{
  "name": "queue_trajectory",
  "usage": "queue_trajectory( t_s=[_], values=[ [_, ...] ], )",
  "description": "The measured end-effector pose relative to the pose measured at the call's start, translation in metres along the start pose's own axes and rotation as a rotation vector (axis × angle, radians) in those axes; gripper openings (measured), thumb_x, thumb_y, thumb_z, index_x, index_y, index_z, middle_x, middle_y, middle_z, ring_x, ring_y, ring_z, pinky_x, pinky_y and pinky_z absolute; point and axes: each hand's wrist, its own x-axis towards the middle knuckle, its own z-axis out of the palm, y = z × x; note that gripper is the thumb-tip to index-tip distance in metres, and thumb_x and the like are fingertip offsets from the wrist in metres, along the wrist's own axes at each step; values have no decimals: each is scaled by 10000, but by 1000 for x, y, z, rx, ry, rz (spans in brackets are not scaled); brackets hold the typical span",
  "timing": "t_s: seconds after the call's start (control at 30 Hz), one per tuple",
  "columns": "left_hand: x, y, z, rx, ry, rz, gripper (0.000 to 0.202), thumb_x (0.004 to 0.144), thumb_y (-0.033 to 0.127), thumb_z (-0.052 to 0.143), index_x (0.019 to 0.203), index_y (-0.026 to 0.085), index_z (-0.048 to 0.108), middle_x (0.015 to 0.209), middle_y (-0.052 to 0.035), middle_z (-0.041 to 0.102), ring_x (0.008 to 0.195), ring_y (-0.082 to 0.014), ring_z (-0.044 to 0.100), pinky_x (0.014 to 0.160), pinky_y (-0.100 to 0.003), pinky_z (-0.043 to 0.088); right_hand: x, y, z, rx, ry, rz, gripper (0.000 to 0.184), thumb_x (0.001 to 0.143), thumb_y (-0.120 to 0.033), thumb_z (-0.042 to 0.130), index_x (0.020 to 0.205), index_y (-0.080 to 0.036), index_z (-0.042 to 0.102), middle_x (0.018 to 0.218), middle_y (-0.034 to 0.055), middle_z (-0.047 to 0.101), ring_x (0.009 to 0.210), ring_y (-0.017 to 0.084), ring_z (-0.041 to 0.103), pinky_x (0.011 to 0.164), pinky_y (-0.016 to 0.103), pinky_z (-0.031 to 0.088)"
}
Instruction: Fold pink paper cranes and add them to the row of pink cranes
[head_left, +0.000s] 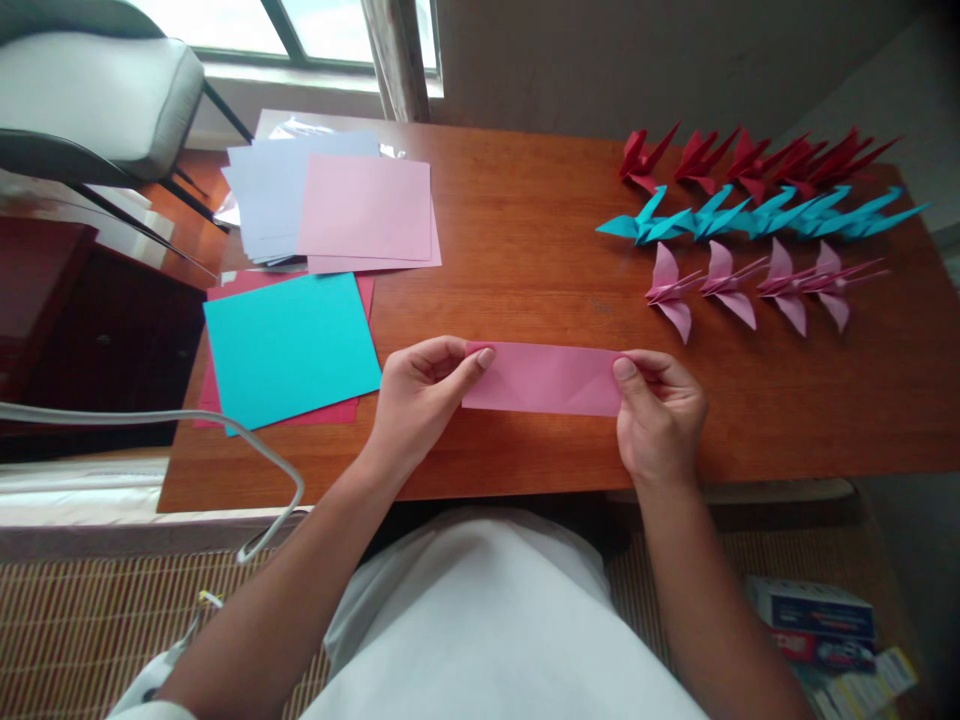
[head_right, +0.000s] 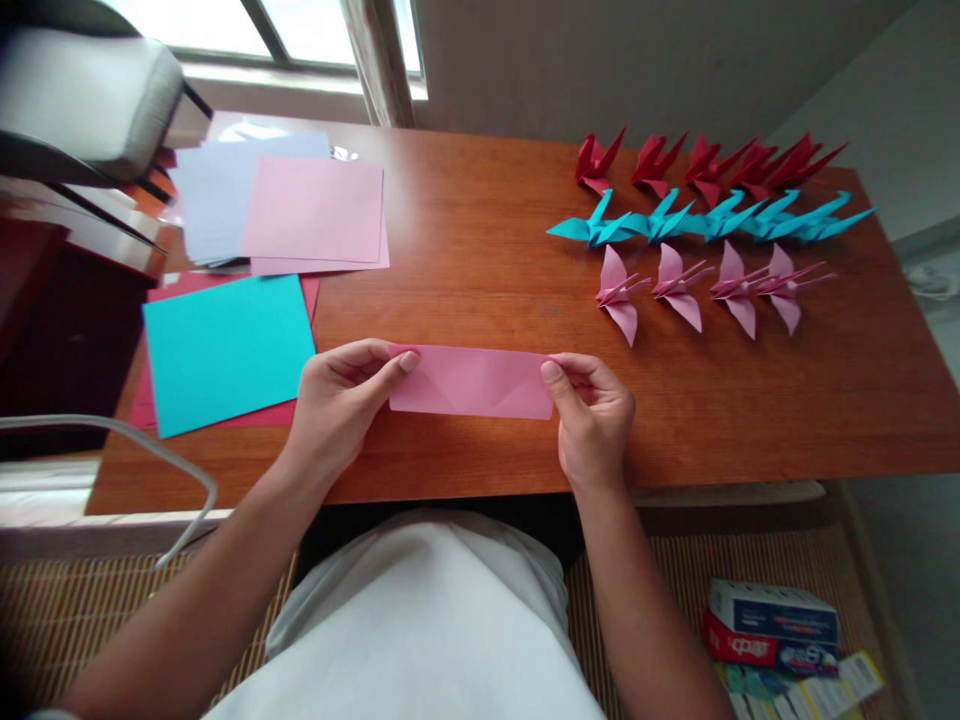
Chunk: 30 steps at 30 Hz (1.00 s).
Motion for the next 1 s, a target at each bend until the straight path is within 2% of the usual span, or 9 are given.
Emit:
queue_trajectory(
  t_s=[0.27, 0.47, 0.7, 0.83, 1.0],
  values=[
    [1, -4, -3, -34, -16, -8, 305, 701, 452, 886, 724, 176, 757, 653, -5, 672, 568, -106, 540, 497, -217, 380, 0, 1, 0, -18, -4, -5, 194, 756, -384, 857, 820, -239, 745, 769, -13, 709, 704, 131, 634, 661, 262, 509],
    [0, -1, -6, -29, 11, -35, 251, 699, 383, 895, 709, 168, 766, 648, -6, 693, 552, -98, 559, 486, -201, 389, 7, -5, -12, -76, -146, 35, 153, 745, -342, 866, 781, -234, 764, 697, -23, 697, 623, 119, 608, 557, 233, 474],
    [0, 3, -4, 22, 15, -5, 225, 701, 376, 893, 747, 180, 792, 714, -30, 754, 595, -125, 627, 519, -210, 464, 13, -22, -20, -165, -204, -11, 118, 760, -320, 855, 784, -237, 775, 716, -17, 722, 632, 130, 642, 574, 245, 522],
    [-1, -1, -6, 99, 36, 99, 169, 752, 344, 861, 802, 194, 803, 775, -30, 786, 643, -131, 671, 571, -209, 507, 13, -25, -19, -206, -210, -38, 112, 776, -319, 843, 786, -231, 775, 724, -13, 733, 649, 136, 665, 586, 243, 542],
    [-2, -4, -10, 355, 48, 438, 34, 803, 251, 806, 805, 217, 811, 766, -4, 792, 643, -114, 686, 627, -201, 530, 12, -27, -21, -253, -199, -50, 112, 793, -316, 828, 802, -220, 772, 742, -5, 740, 666, 139, 674, 609, 243, 558]
  ],
)
